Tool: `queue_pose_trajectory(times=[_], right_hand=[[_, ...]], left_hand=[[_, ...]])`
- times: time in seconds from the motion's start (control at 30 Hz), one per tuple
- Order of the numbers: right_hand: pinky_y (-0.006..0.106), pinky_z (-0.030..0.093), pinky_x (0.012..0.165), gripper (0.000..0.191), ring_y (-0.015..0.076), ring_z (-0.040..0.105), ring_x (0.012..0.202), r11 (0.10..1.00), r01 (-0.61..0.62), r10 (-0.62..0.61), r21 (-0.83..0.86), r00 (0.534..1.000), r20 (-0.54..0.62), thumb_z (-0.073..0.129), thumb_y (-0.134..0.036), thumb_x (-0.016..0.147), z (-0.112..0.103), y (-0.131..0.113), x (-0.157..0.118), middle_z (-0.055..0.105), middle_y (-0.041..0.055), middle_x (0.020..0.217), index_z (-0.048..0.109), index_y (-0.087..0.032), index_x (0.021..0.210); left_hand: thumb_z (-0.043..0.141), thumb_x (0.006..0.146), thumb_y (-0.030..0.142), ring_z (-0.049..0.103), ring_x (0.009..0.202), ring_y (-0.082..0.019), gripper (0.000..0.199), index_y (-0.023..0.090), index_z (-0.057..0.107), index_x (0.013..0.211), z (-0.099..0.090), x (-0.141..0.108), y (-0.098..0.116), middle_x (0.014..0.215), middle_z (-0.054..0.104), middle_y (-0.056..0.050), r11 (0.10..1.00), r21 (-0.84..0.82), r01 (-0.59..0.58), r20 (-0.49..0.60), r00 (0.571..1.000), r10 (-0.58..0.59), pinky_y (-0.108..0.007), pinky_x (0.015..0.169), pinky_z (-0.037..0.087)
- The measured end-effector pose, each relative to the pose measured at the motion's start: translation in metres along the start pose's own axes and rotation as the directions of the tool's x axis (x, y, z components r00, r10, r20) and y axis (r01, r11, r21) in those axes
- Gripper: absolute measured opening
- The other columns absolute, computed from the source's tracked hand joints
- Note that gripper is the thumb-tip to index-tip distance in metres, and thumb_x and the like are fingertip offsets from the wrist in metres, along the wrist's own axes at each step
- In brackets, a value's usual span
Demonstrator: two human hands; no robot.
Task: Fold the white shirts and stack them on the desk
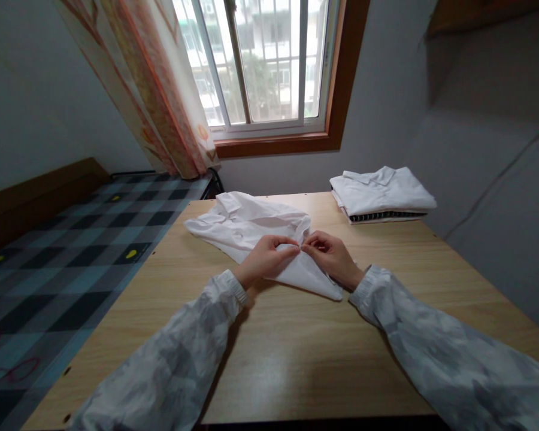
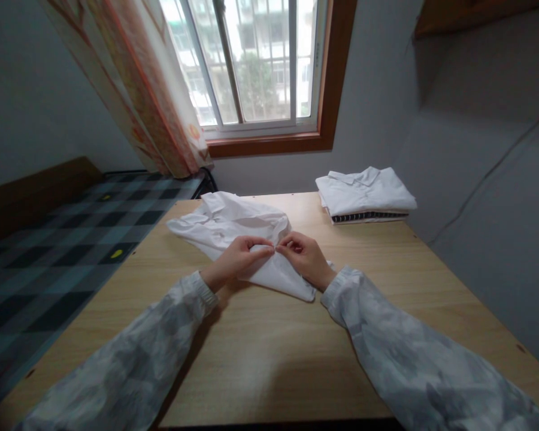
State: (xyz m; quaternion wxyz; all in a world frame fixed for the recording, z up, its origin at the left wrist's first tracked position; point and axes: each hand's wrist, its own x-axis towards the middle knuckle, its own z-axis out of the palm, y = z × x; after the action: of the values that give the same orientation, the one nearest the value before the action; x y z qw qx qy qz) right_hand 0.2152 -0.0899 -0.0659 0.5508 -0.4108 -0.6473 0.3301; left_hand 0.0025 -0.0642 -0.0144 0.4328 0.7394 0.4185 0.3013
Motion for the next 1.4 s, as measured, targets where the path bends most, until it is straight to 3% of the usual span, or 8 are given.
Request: queue_pose_trajectory(times=[0.2,0.43,0.67,0.93,1.07,1.2,1.33,1.4], right_hand=[[0.032,0.05,0.064,0.034,0.0187,0.063,0.071,1.0,-0.006,0.005,-0.016,1.0,-0.021,0.081,-0.056,0.091,0.001,-0.001,0.001,0.073,0.0033,0.082,0.076,-0.022,0.087],[0.032,0.047,0.062,0.022,0.0182,0.06,0.07,0.991,0.048,-0.051,-0.126,0.998,-0.023,0.073,-0.042,0.097,0.004,-0.005,-0.002,0.07,0.0032,0.083,0.071,-0.023,0.088],[0.032,0.048,0.063,0.015,0.0186,0.06,0.071,0.965,0.102,-0.111,-0.24,0.994,-0.023,0.065,-0.034,0.1,0.006,-0.011,-0.006,0.066,0.0023,0.083,0.062,-0.024,0.088],[0.033,0.047,0.065,0.015,0.0189,0.058,0.07,0.952,0.076,-0.103,-0.296,0.992,-0.074,0.065,-0.033,0.098,0.01,-0.005,-0.005,0.066,0.0031,0.083,0.06,-0.024,0.087],[0.033,0.047,0.064,0.019,0.0179,0.057,0.067,0.958,-0.009,-0.047,-0.286,0.981,-0.189,0.066,-0.039,0.096,0.004,0.007,0.005,0.067,0.003,0.083,0.062,-0.024,0.086],[0.032,0.047,0.065,0.027,0.0197,0.06,0.071,0.955,-0.09,0.027,-0.284,0.976,-0.218,0.067,-0.049,0.094,-0.022,0.013,0.013,0.07,0.0048,0.086,0.066,-0.022,0.088],[0.032,0.044,0.059,0.033,0.0203,0.057,0.065,0.934,-0.206,0.101,-0.293,0.937,-0.335,0.065,-0.055,0.093,-0.068,0.016,0.017,0.068,0.0039,0.078,0.067,-0.022,0.094],[0.032,0.045,0.061,0.035,0.0207,0.059,0.068,0.921,-0.229,0.1,-0.314,0.921,-0.378,0.064,-0.056,0.092,-0.095,0.018,0.019,0.072,0.0063,0.084,0.067,-0.022,0.096]], left_hand=[[0.076,0.083,0.042,0.072,0.085,-0.023,0.032,0.015,0.087,0.095,0.007,-0.003,0.006,0.092,0.084,-0.005,0.995,0.078,-0.067,-0.051,0.996,0.071,-0.031,0.077,0.053],[0.073,0.082,0.04,0.068,0.077,-0.02,0.032,0.013,0.087,0.092,0.014,-0.003,0.003,0.083,0.08,-0.004,0.997,0.076,-0.002,-0.097,0.995,0.009,-0.028,0.069,0.048],[0.076,0.079,0.041,0.067,0.077,-0.02,0.028,0.015,0.086,0.086,0.016,-0.002,0.0,0.082,0.079,-0.004,1.0,0.021,0.003,-0.085,0.996,-0.001,-0.029,0.072,0.05],[0.081,0.078,0.046,0.063,0.073,-0.018,0.033,0.014,0.087,0.087,0.016,-0.001,-0.01,0.079,0.077,-0.003,0.999,-0.026,0.03,-0.063,0.997,-0.032,-0.029,0.07,0.047],[0.084,0.08,0.047,0.062,0.071,-0.017,0.035,0.015,0.089,0.094,0.022,-0.009,-0.003,0.079,0.078,-0.004,1.0,0.021,-0.002,0.057,0.998,0.001,-0.028,0.069,0.045],[0.082,0.086,0.054,0.063,0.076,-0.017,0.038,0.017,0.088,0.094,-0.006,-0.019,0.014,0.083,0.078,-0.003,0.994,0.068,-0.089,0.189,0.979,0.075,-0.028,0.072,0.045],[0.08,0.089,0.06,0.058,0.07,-0.015,0.043,0.018,0.083,0.082,-0.066,-0.039,0.016,0.072,0.069,0.0,0.982,0.145,-0.122,0.326,0.943,0.069,-0.025,0.066,0.042],[0.078,0.089,0.065,0.052,0.063,-0.014,0.049,0.018,0.079,0.074,-0.097,-0.055,0.011,0.064,0.063,0.001,0.974,0.215,-0.067,0.296,0.955,0.001,-0.024,0.059,0.037]])
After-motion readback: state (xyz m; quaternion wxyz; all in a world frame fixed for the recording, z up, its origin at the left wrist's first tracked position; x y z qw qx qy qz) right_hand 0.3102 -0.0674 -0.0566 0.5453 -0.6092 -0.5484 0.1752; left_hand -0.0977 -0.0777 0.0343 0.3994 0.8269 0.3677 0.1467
